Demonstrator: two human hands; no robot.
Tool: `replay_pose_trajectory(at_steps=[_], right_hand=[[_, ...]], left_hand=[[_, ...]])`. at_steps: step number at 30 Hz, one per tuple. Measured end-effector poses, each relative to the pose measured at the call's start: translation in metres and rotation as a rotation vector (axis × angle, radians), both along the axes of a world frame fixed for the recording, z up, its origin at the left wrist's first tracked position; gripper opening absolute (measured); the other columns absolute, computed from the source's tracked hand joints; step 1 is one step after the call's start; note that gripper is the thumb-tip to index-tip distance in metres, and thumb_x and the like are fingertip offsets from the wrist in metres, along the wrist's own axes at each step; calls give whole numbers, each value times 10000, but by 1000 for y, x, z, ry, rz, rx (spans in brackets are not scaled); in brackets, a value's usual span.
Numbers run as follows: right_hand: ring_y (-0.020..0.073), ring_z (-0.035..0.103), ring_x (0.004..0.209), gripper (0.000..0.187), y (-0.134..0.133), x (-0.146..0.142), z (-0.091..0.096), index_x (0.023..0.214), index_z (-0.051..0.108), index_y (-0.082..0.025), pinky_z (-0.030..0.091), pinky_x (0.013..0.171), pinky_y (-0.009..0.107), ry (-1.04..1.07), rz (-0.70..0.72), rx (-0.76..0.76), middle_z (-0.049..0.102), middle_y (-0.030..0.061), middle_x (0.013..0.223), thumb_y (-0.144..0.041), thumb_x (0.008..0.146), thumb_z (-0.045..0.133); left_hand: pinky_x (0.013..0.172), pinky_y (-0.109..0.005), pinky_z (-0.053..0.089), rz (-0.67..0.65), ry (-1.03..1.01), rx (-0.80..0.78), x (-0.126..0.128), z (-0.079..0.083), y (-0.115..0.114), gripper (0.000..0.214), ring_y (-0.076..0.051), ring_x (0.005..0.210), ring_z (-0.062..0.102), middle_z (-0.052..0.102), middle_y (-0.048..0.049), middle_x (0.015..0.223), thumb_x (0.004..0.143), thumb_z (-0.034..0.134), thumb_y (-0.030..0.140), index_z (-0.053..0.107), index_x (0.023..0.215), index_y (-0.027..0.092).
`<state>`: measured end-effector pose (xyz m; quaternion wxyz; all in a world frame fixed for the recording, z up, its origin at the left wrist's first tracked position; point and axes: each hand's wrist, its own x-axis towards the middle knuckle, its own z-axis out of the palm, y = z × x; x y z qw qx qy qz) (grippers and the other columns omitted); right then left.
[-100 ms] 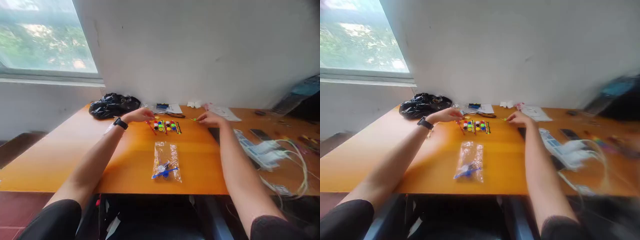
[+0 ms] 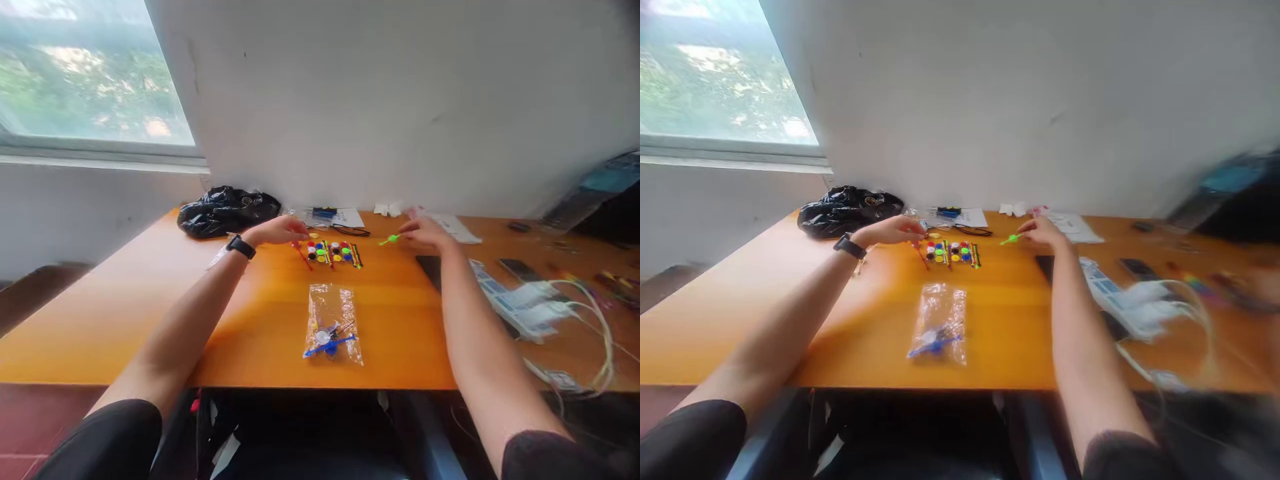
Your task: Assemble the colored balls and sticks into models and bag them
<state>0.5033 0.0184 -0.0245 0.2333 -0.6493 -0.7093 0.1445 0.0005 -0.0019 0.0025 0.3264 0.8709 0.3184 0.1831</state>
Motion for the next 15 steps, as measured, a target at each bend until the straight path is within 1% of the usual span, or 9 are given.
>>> replay_pose_trajectory(at_steps=[3, 6, 9, 12, 15], right_hand=[[281, 753, 874, 229, -4, -2, 4, 950, 843, -149, 638, 818, 396, 215, -87, 116, 802, 125, 951, -320, 798, 851], [244, 748, 831, 151, -8, -6, 8, 874, 828, -173, 661, 786, 377, 430, -108, 142, 788, 115, 998, -284, 784, 879], [217, 744, 806, 137, -8, -7, 11, 853, 822, -180, 676, 781, 364, 500, -110, 127, 777, 115, 1067, -255, 772, 904], [202, 749, 836, 161, -6, -5, 11, 881, 826, -179, 679, 807, 340, 529, -83, 117, 762, 114, 1156, -234, 763, 920], [194, 754, 848, 170, -6, -3, 12, 893, 825, -185, 679, 823, 327, 552, -59, 93, 755, 105, 1176, -234, 766, 926]], left_hand=[[789, -287, 576, -4, 2, -4, 0, 1, -1, 319, -185, 831, 765, 806, -86, 918, 955, 706, 438, 787, 1060, 148], [789, -287, 578, 3, 3, 11, 0, 2, -1, 307, -182, 841, 765, 809, -88, 942, 953, 709, 422, 787, 1071, 149], [786, -289, 574, 17, 7, 23, 0, 3, -3, 306, -183, 847, 762, 810, -91, 955, 954, 706, 415, 790, 1077, 148], [785, -291, 567, 26, 13, 6, 0, 4, -5, 296, -183, 852, 763, 810, -96, 969, 961, 697, 406, 790, 1067, 146], [790, -291, 564, 24, 16, -4, 1, 5, -6, 294, -184, 856, 764, 808, -96, 969, 962, 698, 405, 788, 1066, 145]])
